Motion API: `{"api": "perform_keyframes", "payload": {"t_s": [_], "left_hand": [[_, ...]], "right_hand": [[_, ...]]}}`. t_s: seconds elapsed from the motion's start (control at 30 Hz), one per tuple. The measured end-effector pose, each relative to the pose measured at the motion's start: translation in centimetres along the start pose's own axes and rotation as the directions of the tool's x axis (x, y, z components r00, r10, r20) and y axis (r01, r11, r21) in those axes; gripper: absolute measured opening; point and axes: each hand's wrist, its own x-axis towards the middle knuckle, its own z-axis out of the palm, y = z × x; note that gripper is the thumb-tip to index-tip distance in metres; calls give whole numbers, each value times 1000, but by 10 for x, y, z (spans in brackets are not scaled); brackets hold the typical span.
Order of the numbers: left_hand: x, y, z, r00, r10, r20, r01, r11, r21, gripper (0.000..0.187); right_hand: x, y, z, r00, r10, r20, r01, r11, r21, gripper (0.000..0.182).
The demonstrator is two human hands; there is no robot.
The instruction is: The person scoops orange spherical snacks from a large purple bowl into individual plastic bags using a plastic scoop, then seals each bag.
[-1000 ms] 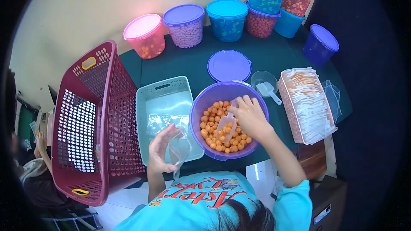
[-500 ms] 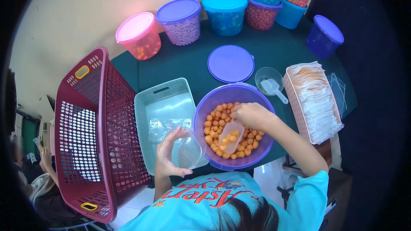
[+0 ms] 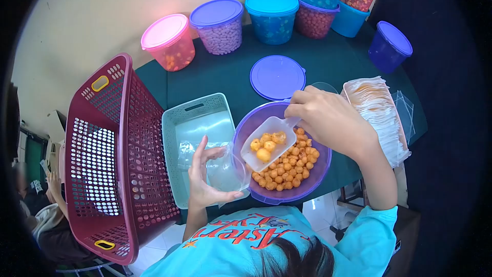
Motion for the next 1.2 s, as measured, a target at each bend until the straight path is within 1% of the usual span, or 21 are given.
{"api": "perform_keyframes", "payload": {"t_s": [0.07,0.1,0.2,0.23,0.33,0.43,0.5,0.53,0.6,0.63,0.7,0.73,0.8,0.83,0.9,0.93,1.0,1.03,1.1,1.13,1.2], "left_hand": [[2,4,5,1000,23,-7,-23,999,29,112],[3,7,8,999,43,-11,-43,998,56,112],[4,12,14,997,69,-19,-67,995,77,110],[2,11,17,997,69,-18,-68,995,76,110],[-2,10,22,999,17,-33,-16,1000,18,111],[-2,13,24,999,25,-24,-25,1000,-14,108],[1,12,23,999,-16,41,25,977,-211,107],[4,11,19,999,-15,44,24,978,-209,107],[10,6,1,964,-22,263,109,941,-320,103],[14,5,-7,963,-20,268,109,941,-321,103],[20,3,-23,758,-143,636,331,925,-187,93],[19,-2,-26,755,-144,640,334,924,-185,93],[19,-17,-27,533,46,845,531,759,-377,78],[16,-16,-25,528,47,848,534,758,-374,78],[6,-8,-16,544,-104,832,660,666,-348,68],[3,-9,-12,541,-105,835,664,662,-347,68],[-2,-11,-6,612,-52,789,680,545,-491,66],[-4,-11,-7,612,-53,789,681,541,-493,66],[-8,-8,-14,723,-174,669,636,545,-546,64],[-9,-10,-18,726,-174,665,634,545,-549,64],[-11,-15,-25,825,-56,562,469,623,-626,64]], "right_hand": [[2,-8,-5,995,-78,58,88,980,-178,17],[3,-14,-7,995,-81,56,90,979,-181,17],[3,-38,-11,970,-241,33,237,907,-347,16],[2,-44,-10,970,-240,33,236,908,-347,16],[0,-58,-5,908,-416,53,414,868,-276,12],[-3,-66,-2,917,-386,101,398,864,-309,11],[-1,-63,-6,916,-386,112,402,872,-280,10],[0,-59,-7,910,-405,86,413,870,-270,9],[-2,-55,-10,910,-412,52,412,880,-236,10],[-3,-55,-11,912,-407,50,407,882,-236,10],[-4,-55,-11,880,-474,-39,464,873,-147,10],[-5,-57,-9,882,-470,-40,461,876,-144,10],[-5,-62,-5,849,-523,-71,502,842,-196,18],[-6,-61,-4,853,-518,-73,497,846,-195,18],[-6,-59,-3,846,-527,-74,512,844,-161,17],[-6,-56,-4,849,-523,-73,508,847,-157,17],[-6,-46,-11,839,-493,-230,464,869,-171,8],[-8,-40,-18,840,-492,-227,464,870,-169,8],[-14,-28,-33,927,-297,-229,204,912,-356,8],[-14,-21,-29,954,-216,-206,130,922,-364,7],[-7,-2,-1,980,-155,-122,93,907,-410,9]]}}
